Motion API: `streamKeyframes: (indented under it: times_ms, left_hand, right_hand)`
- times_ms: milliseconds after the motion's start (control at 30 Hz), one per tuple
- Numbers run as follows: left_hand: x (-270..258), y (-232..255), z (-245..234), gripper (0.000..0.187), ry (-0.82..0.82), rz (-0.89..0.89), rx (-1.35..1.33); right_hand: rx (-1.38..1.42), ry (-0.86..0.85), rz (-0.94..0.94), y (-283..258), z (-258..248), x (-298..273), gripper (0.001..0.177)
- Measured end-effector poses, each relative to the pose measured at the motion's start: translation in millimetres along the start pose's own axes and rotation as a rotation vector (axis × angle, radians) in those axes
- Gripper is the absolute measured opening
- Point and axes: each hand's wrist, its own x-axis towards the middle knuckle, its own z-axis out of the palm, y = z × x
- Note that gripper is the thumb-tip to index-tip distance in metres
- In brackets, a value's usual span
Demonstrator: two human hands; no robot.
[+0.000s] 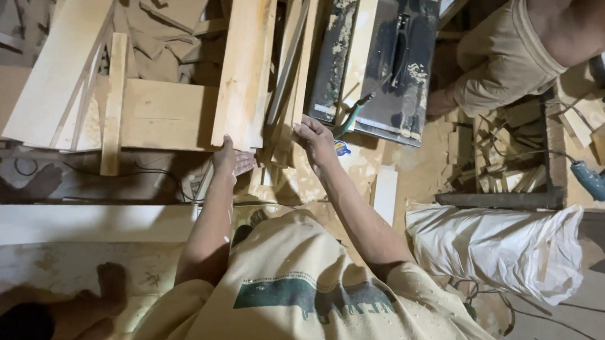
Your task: The person is using a table saw to cut long wooden boards into thinner strips.
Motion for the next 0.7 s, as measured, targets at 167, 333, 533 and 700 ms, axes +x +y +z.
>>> streamKeyframes:
  times_ms: [167,333,533,700]
  left_hand:
    - [-9,1,-6,0.093,-0.051,0.001,0.074]
    - [-22,-23,-16,0.082,-0.041,0.013,0.165]
    - [-9,-114,-36,0.058,0.139,0.035,0.422]
    - [52,-195,-110,0.056,0.168,0.071,0.797]
  right_hand:
    - [-0.073,0.086,0.094,15,15,9,0.012]
    - [-0.409,0.102,0.089,44,6,12,0.02]
    - [-0.714,0.094,0.142,48,3,16,0.032]
    - [-0.685,0.088,0.136,42,8,8,0.042]
